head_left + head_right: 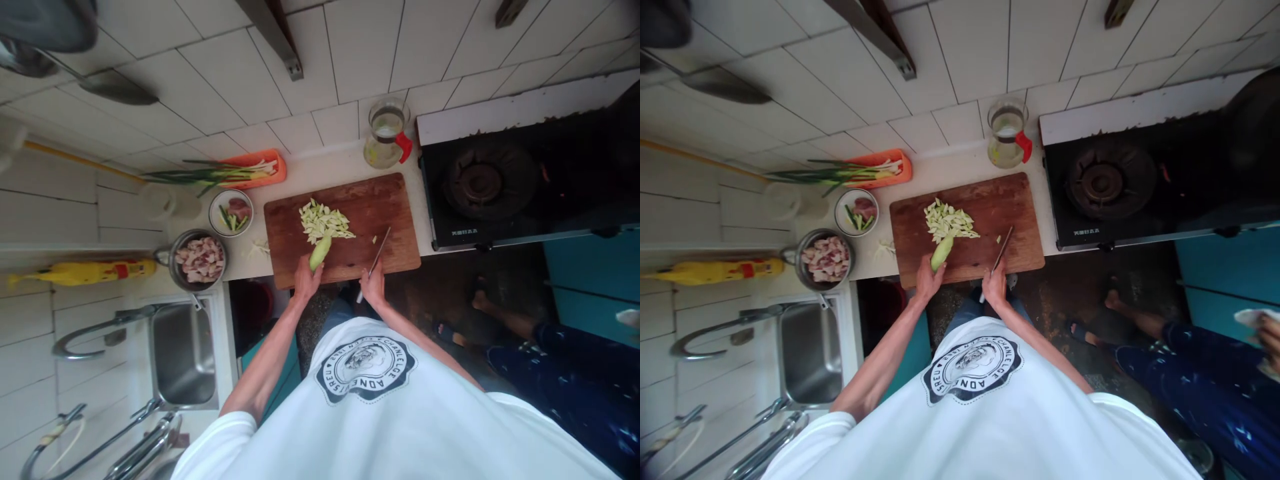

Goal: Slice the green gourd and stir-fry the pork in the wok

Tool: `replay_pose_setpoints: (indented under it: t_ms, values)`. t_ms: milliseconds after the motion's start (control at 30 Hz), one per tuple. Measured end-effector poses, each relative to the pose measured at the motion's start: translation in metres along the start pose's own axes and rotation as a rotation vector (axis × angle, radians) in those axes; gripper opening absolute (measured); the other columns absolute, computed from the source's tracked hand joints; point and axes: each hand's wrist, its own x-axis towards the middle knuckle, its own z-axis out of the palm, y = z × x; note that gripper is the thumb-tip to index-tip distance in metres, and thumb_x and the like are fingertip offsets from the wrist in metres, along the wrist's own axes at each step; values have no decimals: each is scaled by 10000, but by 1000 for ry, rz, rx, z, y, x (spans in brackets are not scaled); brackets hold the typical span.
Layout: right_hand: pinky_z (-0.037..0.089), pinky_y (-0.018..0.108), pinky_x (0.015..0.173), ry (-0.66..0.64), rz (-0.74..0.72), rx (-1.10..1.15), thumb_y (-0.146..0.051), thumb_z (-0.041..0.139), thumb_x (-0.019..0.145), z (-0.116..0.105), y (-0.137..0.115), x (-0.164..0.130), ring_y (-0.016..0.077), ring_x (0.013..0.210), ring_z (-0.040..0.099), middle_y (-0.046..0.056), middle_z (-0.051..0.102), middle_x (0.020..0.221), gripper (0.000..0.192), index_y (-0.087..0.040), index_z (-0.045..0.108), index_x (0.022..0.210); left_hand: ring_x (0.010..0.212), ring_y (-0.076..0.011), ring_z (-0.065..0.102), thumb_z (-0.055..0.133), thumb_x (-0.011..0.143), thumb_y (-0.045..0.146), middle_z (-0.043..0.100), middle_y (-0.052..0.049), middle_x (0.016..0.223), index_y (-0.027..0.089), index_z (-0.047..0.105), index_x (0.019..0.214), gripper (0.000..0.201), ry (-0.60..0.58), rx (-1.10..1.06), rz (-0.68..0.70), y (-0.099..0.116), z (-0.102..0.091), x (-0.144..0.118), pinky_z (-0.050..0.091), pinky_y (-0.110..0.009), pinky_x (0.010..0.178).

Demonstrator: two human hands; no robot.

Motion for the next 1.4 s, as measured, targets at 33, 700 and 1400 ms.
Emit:
replay_pose_setpoints:
  t_ms: [33, 700, 1400]
  values:
    - [546, 458, 1036, 26, 13, 20, -418, 427, 1047, 16, -10, 4, 319, 1176, 701, 202, 678, 1356, 655, -133, 302, 1623, 1201, -343, 690, 644, 992, 425, 691, -155, 1310, 228, 541, 1427, 488, 14, -21, -42, -9, -6, -2, 553, -444, 1006]
    - [587, 414, 795, 188, 79, 48, -472, 389, 1032, 88, -60, 61, 242, 732, 707, 80, 717, 1005, 618, -204, 320, 1585, 879, -247, 740, 759, 913, 349, 752, -86, 1011, 203, 613, 1211, 362, -44, -324, -156, -41, -24, 83, 576, -356, 784]
    - [448, 238, 421, 71, 318, 394, -724, 603, 926, -139, 89, 8, 98, 435, 461, -86, 512, 609, 487, -254, 476, 926, 1639, -344, 277, 439, 1053, 203, 376, -209, 1725, 123, 393, 1671, 626, -320, 383, 638, 93, 105, 27, 199, -588, 1333]
